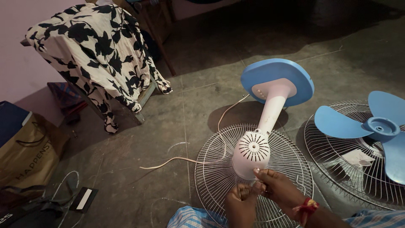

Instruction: The person disassembles a small electric fan by removing the front grille, fan blades, and motor housing. They use a screwdriver to loosen screws and separate components, placing them on the floor.

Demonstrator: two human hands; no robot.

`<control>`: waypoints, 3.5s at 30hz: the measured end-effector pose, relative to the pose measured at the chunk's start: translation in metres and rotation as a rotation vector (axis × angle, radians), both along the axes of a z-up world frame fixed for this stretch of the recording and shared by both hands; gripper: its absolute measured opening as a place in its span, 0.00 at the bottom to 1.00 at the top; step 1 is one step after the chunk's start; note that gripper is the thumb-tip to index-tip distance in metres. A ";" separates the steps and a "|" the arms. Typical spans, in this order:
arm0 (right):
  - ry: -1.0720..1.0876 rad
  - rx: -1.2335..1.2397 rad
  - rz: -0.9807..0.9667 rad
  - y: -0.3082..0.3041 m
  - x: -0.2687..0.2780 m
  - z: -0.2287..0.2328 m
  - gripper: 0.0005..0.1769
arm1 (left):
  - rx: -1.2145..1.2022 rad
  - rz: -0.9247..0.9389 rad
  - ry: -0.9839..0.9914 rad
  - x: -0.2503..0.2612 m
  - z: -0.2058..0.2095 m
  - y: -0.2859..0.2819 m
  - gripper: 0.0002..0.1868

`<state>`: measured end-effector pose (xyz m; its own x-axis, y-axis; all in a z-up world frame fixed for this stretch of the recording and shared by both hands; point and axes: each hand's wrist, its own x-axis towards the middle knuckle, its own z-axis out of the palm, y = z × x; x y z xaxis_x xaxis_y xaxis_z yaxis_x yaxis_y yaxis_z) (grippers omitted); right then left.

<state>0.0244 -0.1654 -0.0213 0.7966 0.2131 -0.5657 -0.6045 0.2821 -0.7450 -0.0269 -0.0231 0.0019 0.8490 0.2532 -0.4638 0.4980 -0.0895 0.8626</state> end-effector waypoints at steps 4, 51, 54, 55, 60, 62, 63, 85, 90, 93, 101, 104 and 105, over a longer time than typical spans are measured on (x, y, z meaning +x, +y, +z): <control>0.054 -0.049 0.032 -0.001 -0.003 0.003 0.16 | -0.205 0.031 -0.206 0.006 0.005 -0.004 0.14; -0.377 -1.414 0.195 -0.297 0.144 -0.035 0.23 | 0.394 0.008 -0.124 0.034 -0.121 0.014 0.20; -0.407 -1.454 0.312 -0.288 0.140 -0.026 0.19 | 0.384 -0.028 -0.028 0.033 -0.106 0.012 0.21; -0.368 -1.511 0.368 -0.283 0.140 -0.024 0.19 | 0.383 -0.045 -0.004 0.035 -0.099 0.011 0.21; -0.267 -1.534 0.550 -0.276 0.134 -0.032 0.16 | 0.406 -0.077 -0.022 0.026 -0.077 0.008 0.21; -0.356 -1.640 0.647 -0.280 0.137 -0.037 0.15 | 0.425 -0.071 -0.036 0.025 -0.070 0.007 0.20; -0.304 -1.614 0.626 -0.283 0.138 -0.040 0.14 | 0.417 -0.068 -0.040 0.025 -0.068 0.004 0.20; -0.195 -1.461 0.586 -0.275 0.136 -0.036 0.20 | 0.404 -0.082 -0.033 0.026 -0.060 0.003 0.19; -0.406 -1.756 0.838 -0.278 0.141 -0.040 0.16 | 0.404 -0.088 -0.018 0.027 -0.065 0.003 0.17; -0.718 -2.104 1.185 -0.262 0.135 -0.023 0.14 | 0.372 -0.103 0.071 0.029 -0.073 0.004 0.12; -0.367 -1.410 0.612 -0.165 0.093 0.085 0.20 | 0.108 -0.061 -0.133 0.025 -0.081 0.003 0.16; -0.560 -1.126 0.926 -0.128 0.062 0.107 0.20 | -0.070 -0.102 -0.198 0.020 -0.076 -0.002 0.20; -0.527 -1.096 0.992 -0.118 0.053 0.111 0.20 | -0.099 -0.126 -0.220 0.018 -0.073 -0.003 0.20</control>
<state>0.0778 -0.2831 0.0896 0.7434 0.4395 -0.5041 0.1716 -0.8538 -0.4915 -0.0092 -0.0262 -0.0711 0.9540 0.1020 -0.2820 0.2879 -0.0482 0.9565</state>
